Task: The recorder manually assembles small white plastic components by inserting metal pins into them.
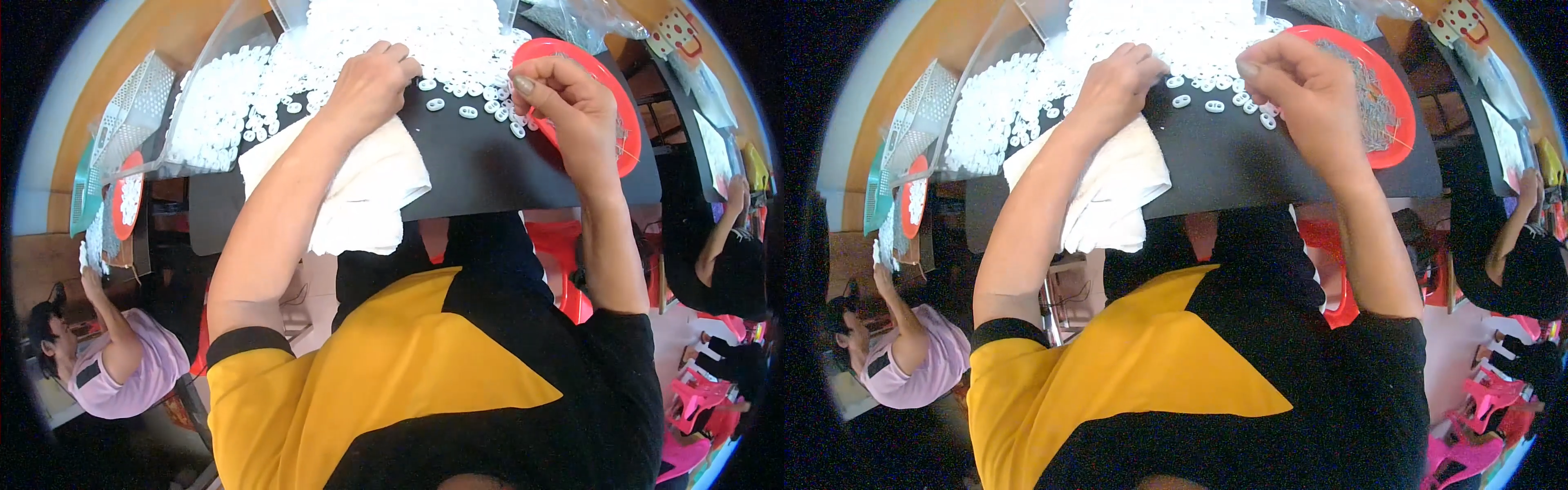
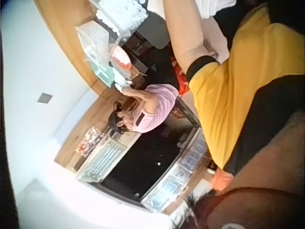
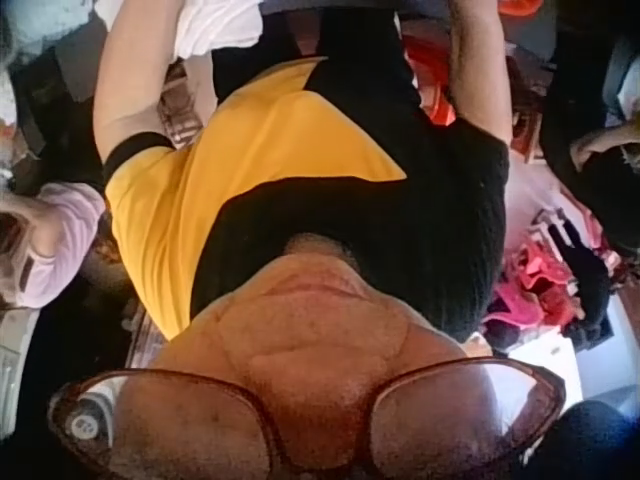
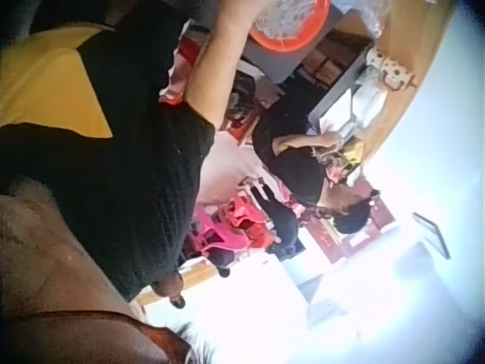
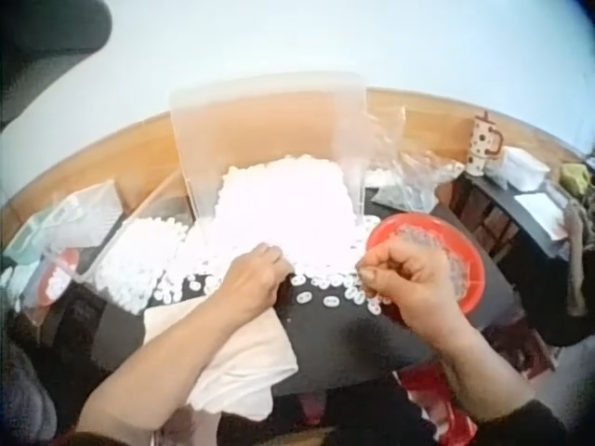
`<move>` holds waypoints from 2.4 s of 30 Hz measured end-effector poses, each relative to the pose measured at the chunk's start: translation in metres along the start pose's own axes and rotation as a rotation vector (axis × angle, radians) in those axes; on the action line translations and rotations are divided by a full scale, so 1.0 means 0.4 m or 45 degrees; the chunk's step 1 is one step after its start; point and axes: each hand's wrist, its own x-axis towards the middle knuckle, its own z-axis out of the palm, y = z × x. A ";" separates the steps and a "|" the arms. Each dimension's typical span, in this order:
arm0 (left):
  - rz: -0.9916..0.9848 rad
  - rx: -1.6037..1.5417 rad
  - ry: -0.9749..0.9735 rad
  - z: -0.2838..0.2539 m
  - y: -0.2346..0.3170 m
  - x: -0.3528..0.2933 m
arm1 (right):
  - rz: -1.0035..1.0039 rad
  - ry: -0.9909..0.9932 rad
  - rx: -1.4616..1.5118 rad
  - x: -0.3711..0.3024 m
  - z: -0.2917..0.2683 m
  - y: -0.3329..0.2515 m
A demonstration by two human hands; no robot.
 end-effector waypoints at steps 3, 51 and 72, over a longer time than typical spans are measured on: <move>0.021 0.006 -0.016 -0.002 0.005 0.006 | -0.009 -0.018 -0.011 -0.008 -0.009 0.005; -0.107 0.071 -0.204 -0.003 0.030 0.014 | -0.245 0.093 -0.242 0.160 0.128 0.037; -0.248 -0.191 -0.117 -0.033 0.014 0.008 | -0.304 0.110 -0.272 0.163 0.136 0.043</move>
